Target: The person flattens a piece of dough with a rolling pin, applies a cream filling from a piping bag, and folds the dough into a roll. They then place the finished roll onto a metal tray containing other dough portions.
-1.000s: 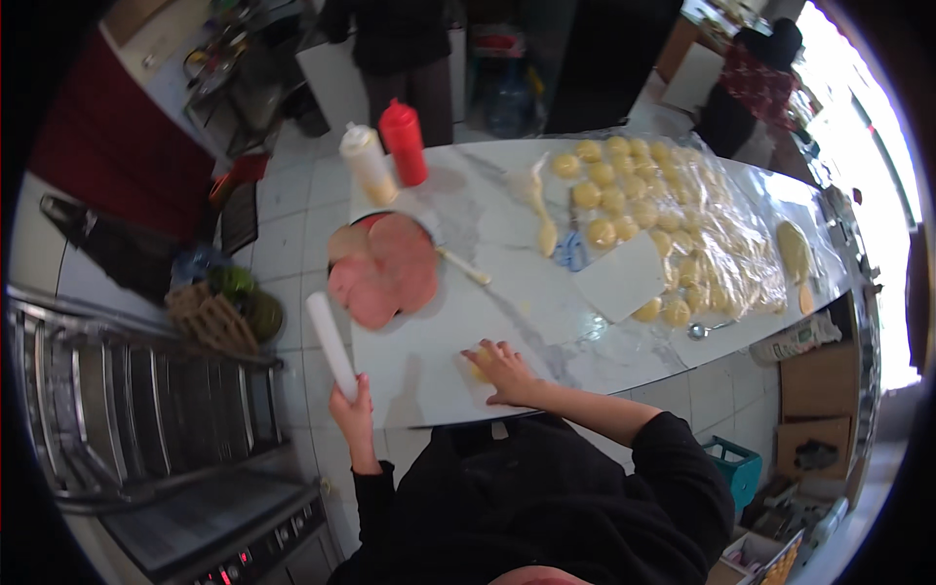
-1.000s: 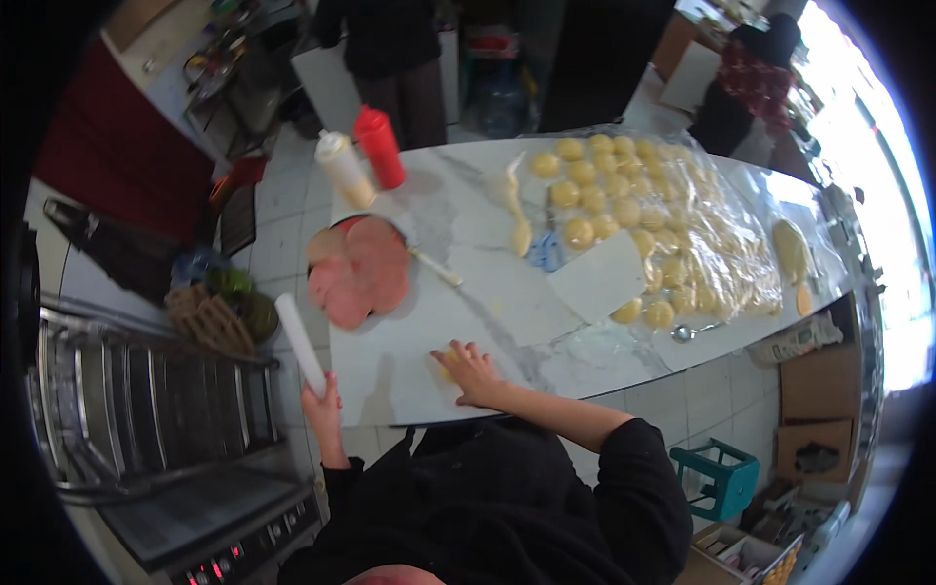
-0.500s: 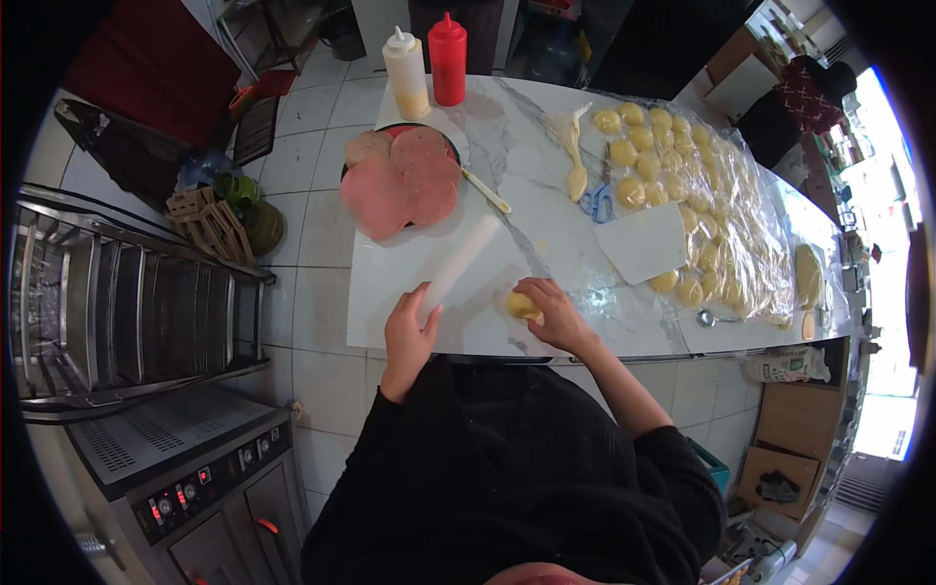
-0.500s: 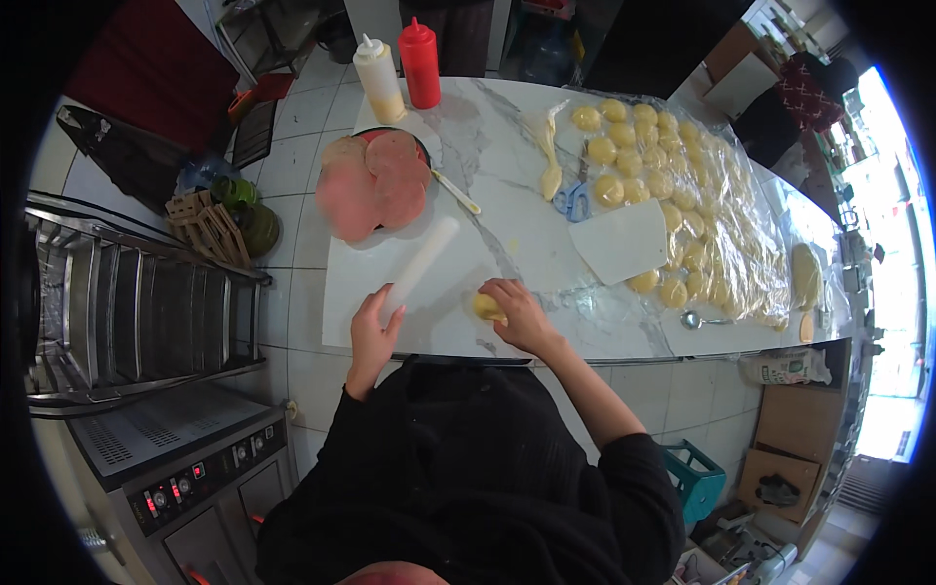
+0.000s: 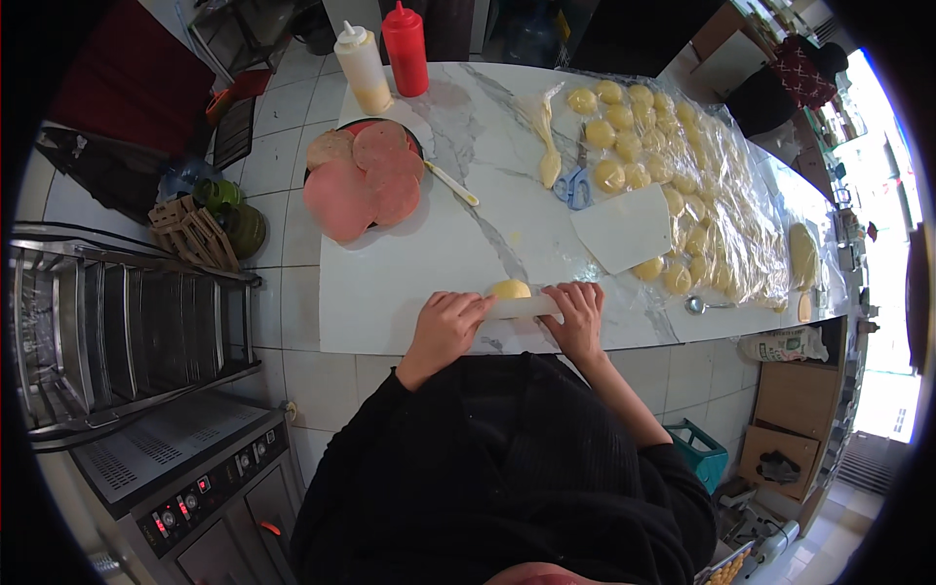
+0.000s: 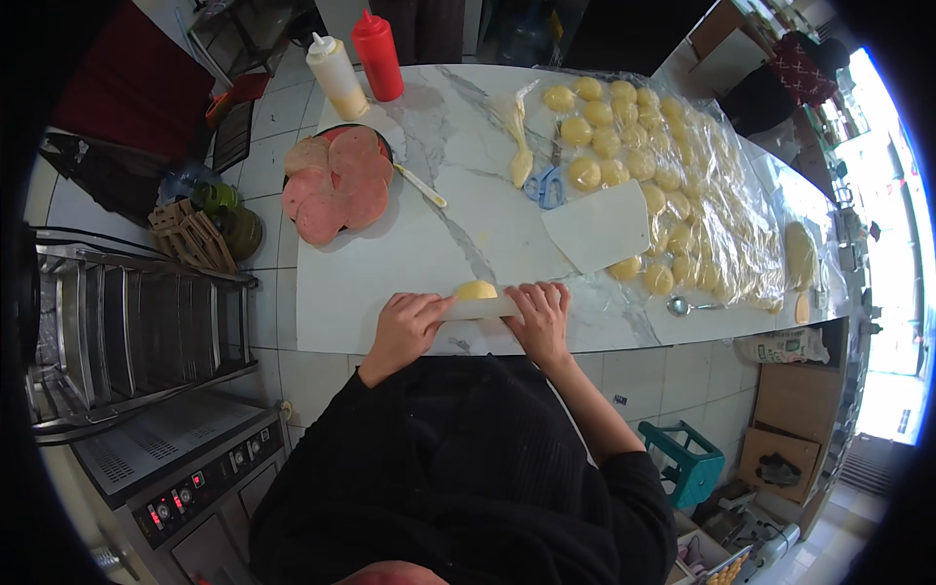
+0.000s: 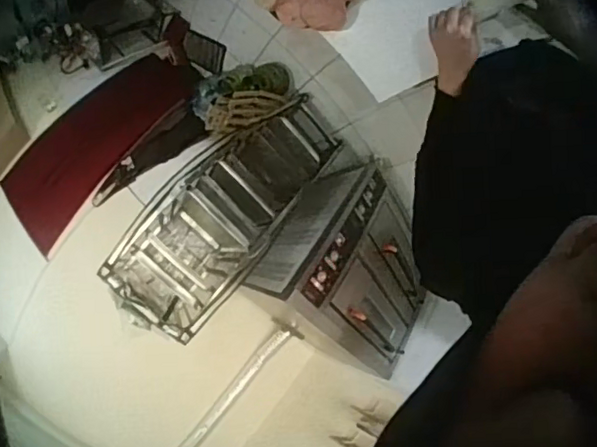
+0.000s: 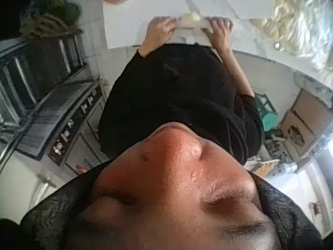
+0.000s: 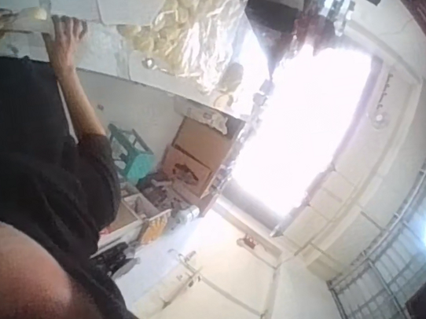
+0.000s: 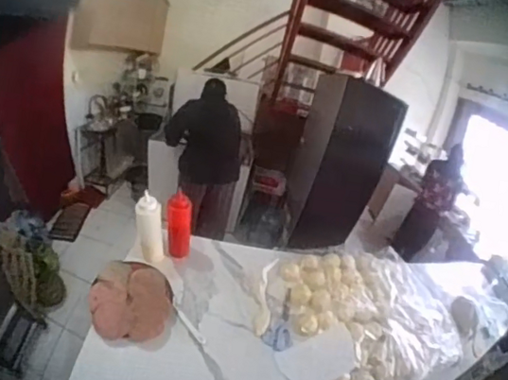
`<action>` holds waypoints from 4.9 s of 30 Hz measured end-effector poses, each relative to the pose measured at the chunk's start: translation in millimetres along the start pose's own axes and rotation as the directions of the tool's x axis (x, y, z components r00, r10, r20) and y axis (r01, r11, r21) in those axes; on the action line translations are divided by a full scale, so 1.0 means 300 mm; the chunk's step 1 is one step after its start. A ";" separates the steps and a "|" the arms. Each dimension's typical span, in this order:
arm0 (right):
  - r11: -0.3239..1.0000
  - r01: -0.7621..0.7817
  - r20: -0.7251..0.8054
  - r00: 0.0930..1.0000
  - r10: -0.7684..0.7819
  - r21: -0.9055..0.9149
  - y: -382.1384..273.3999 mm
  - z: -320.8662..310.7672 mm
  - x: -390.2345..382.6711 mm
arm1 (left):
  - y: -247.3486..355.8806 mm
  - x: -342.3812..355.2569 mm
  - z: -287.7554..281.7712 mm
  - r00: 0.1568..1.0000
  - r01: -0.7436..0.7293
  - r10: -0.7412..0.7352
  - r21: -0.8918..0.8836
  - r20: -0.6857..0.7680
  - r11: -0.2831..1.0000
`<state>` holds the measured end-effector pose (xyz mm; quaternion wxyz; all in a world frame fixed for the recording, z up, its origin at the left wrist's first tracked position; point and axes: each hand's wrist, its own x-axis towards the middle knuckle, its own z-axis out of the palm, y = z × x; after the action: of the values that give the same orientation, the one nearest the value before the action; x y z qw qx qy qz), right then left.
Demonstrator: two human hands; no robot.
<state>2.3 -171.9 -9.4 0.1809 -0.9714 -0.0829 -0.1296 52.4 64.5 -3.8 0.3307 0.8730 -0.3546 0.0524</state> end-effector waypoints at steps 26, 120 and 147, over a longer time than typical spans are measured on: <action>0.960 -0.270 0.234 0.941 0.246 0.077 0.165 0.170 0.372 | -0.268 0.324 0.197 0.971 0.237 -0.240 0.252 -0.018 0.938; 0.956 -0.171 -0.041 0.985 0.166 -0.238 0.162 0.219 0.312 | -0.247 0.265 0.148 0.955 0.254 -0.296 0.458 0.021 0.852; 0.952 -0.304 -0.001 0.953 0.304 0.022 0.146 0.148 0.322 | -0.211 0.343 0.119 0.954 0.272 -0.245 0.159 -0.174 0.949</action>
<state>113.2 -184.5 -36.7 0.2092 -0.9703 0.0668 -0.1016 165.2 16.1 -32.2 0.2800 0.9319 -0.2043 0.1070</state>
